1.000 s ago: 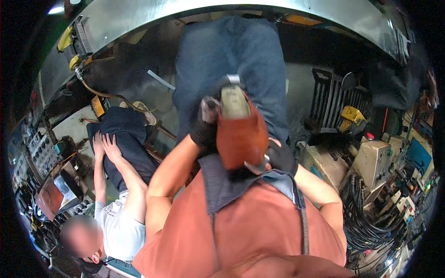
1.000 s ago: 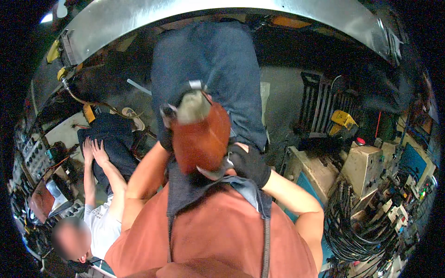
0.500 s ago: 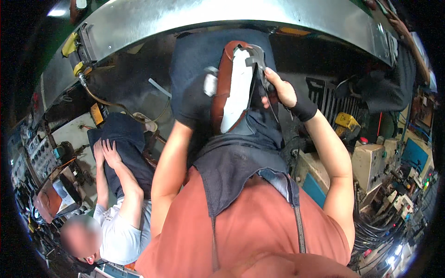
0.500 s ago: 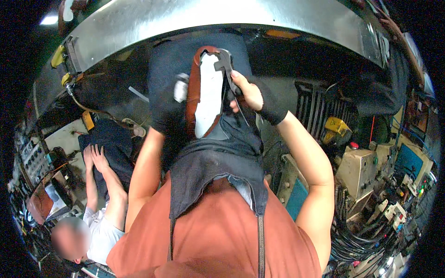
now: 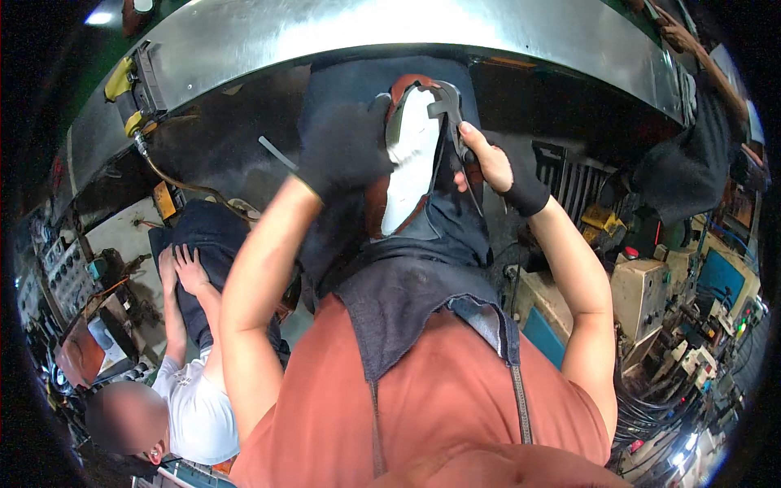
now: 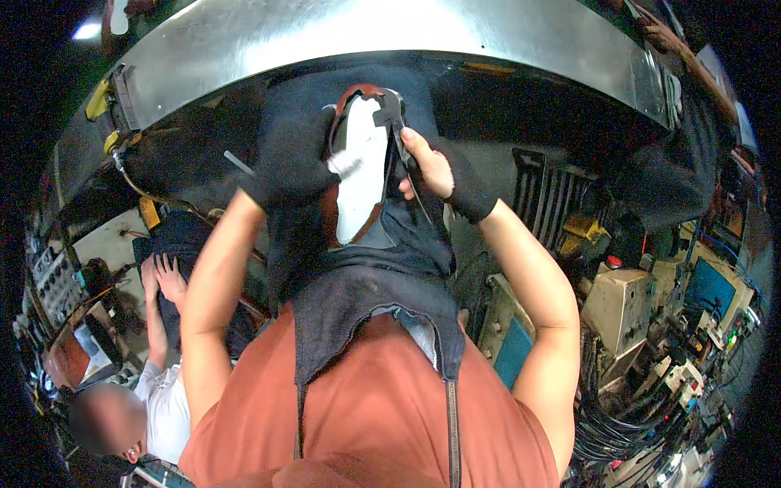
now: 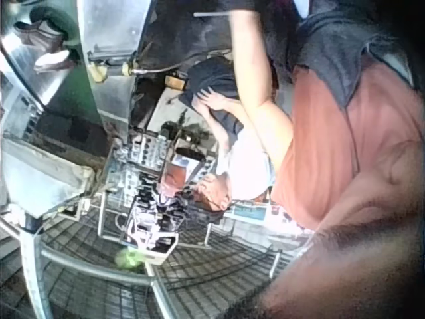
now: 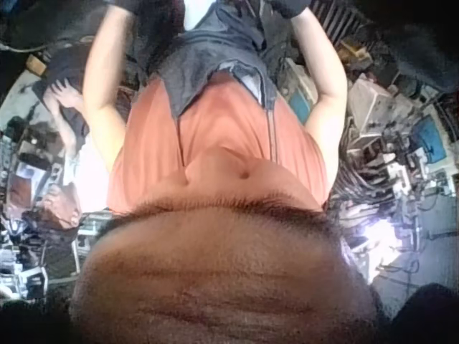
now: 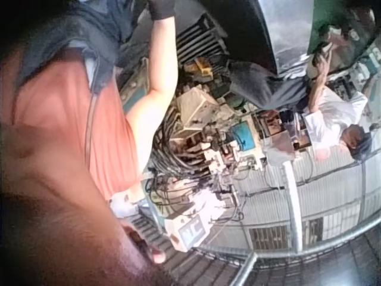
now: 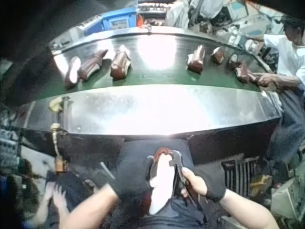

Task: The person uses pliers to trim the white sole material of brown leather shoes. They pick up shoes from a conveyor belt, hold them on their lap, and scrape the edges of the soles with the tool before placing them back on the belt.

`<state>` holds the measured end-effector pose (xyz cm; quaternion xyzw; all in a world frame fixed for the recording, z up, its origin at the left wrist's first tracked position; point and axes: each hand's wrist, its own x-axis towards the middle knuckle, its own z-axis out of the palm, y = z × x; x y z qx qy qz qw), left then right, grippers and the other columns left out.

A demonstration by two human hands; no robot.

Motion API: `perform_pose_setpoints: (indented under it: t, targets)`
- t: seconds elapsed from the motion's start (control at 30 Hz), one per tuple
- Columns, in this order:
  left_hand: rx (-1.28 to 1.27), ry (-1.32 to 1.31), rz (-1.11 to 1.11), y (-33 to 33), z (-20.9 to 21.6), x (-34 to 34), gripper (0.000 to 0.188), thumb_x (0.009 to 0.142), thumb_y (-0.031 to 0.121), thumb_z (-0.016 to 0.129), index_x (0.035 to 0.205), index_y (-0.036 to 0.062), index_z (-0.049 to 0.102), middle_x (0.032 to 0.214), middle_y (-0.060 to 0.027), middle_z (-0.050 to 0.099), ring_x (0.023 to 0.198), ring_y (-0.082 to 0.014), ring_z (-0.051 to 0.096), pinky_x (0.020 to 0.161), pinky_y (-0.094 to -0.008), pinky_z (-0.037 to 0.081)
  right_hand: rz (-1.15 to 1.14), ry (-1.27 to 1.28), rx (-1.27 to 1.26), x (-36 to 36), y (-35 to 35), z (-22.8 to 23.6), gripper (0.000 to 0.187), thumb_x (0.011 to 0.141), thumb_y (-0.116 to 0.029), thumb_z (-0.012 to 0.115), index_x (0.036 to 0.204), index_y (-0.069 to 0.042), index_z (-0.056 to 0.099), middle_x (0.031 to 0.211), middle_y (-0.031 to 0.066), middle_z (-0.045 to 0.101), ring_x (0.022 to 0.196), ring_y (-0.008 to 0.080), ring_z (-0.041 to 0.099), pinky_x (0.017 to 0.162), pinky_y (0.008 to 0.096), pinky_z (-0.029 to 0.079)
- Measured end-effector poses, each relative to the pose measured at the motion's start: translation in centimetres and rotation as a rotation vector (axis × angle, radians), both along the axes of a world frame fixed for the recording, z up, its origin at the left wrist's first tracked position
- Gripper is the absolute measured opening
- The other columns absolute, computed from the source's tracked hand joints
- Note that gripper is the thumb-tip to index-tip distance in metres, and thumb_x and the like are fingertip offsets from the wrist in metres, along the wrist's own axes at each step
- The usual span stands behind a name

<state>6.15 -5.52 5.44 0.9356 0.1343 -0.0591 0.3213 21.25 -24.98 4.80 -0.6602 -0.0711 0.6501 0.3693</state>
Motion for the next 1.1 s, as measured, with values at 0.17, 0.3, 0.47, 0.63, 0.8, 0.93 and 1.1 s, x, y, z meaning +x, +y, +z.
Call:
perform_pose_setpoints:
  t: [0.17,0.3,0.47,0.63,0.8,0.93,1.1]
  targets:
    - [-0.316,-0.293,0.425,-6.7,-6.0,-4.0,0.054,0.092,0.030,0.050,0.127,-0.0099,0.041,0.124,-0.0345,0.046,0.118,-0.0446,0.046,0.100,-0.0433,0.037,0.016,-0.224,0.162,0.4,0.5,1.4,0.055,0.096,-0.051,0.035,0.093,-0.004,0.063,0.082,0.0050,0.063,0.070,0.0159,0.060,0.066,0.0328,0.050]
    - [-0.347,-0.166,0.354,-7.1,-4.5,-4.9,0.061,0.090,0.032,0.052,0.129,-0.0130,0.037,0.128,-0.0352,0.042,0.123,-0.0456,0.040,0.105,-0.0450,0.031,0.696,-0.645,0.193,3.6,0.0,2.5,0.049,0.094,-0.045,0.044,0.089,0.001,0.062,0.076,0.0159,0.063,0.072,0.0251,0.063,0.068,0.0381,0.047]
    - [-0.059,-0.420,0.377,-9.6,-6.5,-4.5,0.070,0.084,0.031,0.060,0.128,-0.0163,0.034,0.130,-0.0377,0.038,0.124,-0.0486,0.037,0.107,-0.0470,0.027,1.005,-1.164,0.171,0.6,1.3,3.5,0.036,0.089,-0.037,0.054,0.075,-0.004,0.059,0.074,0.0210,0.059,0.067,0.0355,0.060,0.057,0.0415,0.047]
    - [-0.598,-0.468,0.514,-7.9,-7.2,-3.8,0.061,0.088,0.024,0.054,0.133,-0.0105,0.032,0.134,-0.0349,0.033,0.129,-0.0461,0.031,0.109,-0.0460,0.024,0.903,-1.210,0.372,1.2,-1.1,-0.1,0.035,0.087,-0.041,0.054,0.078,-0.007,0.060,0.071,0.0176,0.060,0.066,0.0348,0.061,0.053,0.0410,0.047]
    - [0.156,-0.383,0.445,-8.3,-4.4,-0.4,0.055,0.091,0.024,0.044,0.134,-0.0066,0.031,0.133,-0.0290,0.038,0.126,-0.0424,0.035,0.107,-0.0479,0.025,0.839,-0.439,0.173,4.1,-2.4,1.5,0.046,0.094,-0.043,0.043,0.077,-0.003,0.060,0.063,0.0132,0.060,0.056,0.0253,0.060,0.056,0.0376,0.047]
    - [0.080,-0.338,0.458,-8.0,-5.4,0.6,0.061,0.087,0.018,0.049,0.132,-0.0140,0.025,0.133,-0.0347,0.032,0.128,-0.0477,0.029,0.109,-0.0485,0.021,1.150,-0.721,0.129,5.8,1.8,7.5,0.047,0.093,-0.040,0.046,0.071,-0.001,0.060,0.059,0.0181,0.057,0.054,0.0342,0.057,0.053,0.0400,0.046]
    - [-0.209,-0.117,0.485,-7.0,-6.9,-0.8,0.074,0.082,0.032,0.061,0.134,-0.0085,0.028,0.137,-0.0295,0.032,0.128,-0.0442,0.032,0.109,-0.0449,0.025,1.054,-1.098,0.467,1.7,3.3,12.3,0.034,0.091,-0.030,0.052,0.076,0.000,0.056,0.063,0.0175,0.050,0.058,0.0363,0.048,0.056,0.0382,0.042]
